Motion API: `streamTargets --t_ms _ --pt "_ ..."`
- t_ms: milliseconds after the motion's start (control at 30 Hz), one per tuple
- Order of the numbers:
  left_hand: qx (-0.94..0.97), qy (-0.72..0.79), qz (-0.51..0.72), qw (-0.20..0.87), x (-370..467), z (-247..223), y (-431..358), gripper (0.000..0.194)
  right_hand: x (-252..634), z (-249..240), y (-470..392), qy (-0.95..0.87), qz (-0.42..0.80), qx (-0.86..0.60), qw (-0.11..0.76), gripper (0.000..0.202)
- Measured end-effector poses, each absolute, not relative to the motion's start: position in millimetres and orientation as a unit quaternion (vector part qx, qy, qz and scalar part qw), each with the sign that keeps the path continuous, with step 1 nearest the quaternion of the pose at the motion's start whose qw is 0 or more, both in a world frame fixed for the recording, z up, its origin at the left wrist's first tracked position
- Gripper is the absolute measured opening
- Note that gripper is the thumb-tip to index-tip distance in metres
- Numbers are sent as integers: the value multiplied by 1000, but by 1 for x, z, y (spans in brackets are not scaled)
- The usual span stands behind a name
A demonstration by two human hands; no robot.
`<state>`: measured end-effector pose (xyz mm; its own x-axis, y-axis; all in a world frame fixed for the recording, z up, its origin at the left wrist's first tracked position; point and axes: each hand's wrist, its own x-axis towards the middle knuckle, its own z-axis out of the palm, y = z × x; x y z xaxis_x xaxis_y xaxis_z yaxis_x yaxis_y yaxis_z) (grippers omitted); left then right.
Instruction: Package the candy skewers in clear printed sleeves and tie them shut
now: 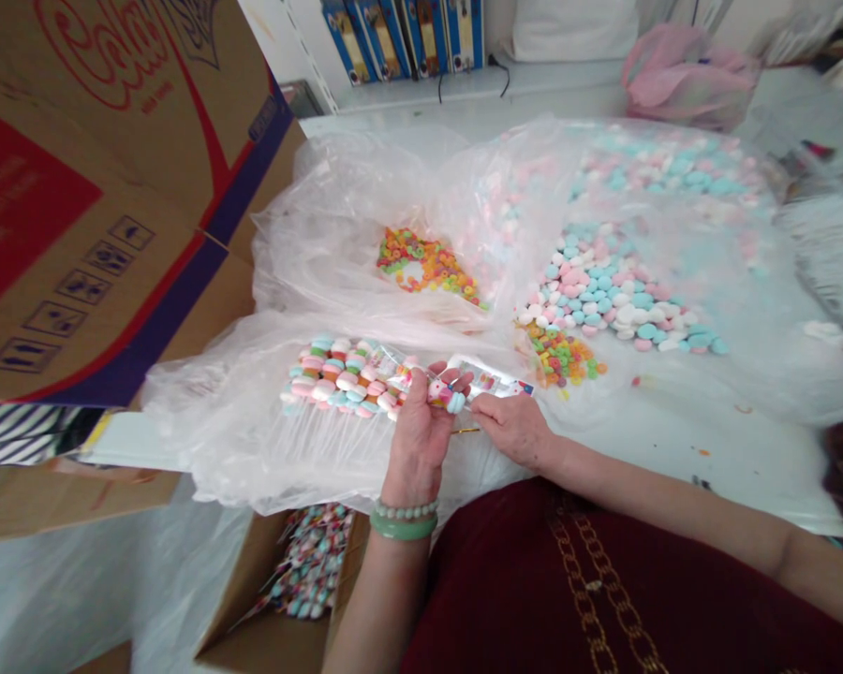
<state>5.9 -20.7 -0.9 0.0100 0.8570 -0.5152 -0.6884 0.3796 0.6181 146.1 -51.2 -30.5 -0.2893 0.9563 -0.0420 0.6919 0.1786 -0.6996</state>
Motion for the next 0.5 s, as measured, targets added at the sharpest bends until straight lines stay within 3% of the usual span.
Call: streamTargets --t_ms 233,500 --pt "81 516 509 684 5 0 -18 44 143 -26 -58 -790 290 -502 199 21" --pt "33 401 589 700 5 -5 -19 39 139 -27 -52 -677 452 -508 282 14"
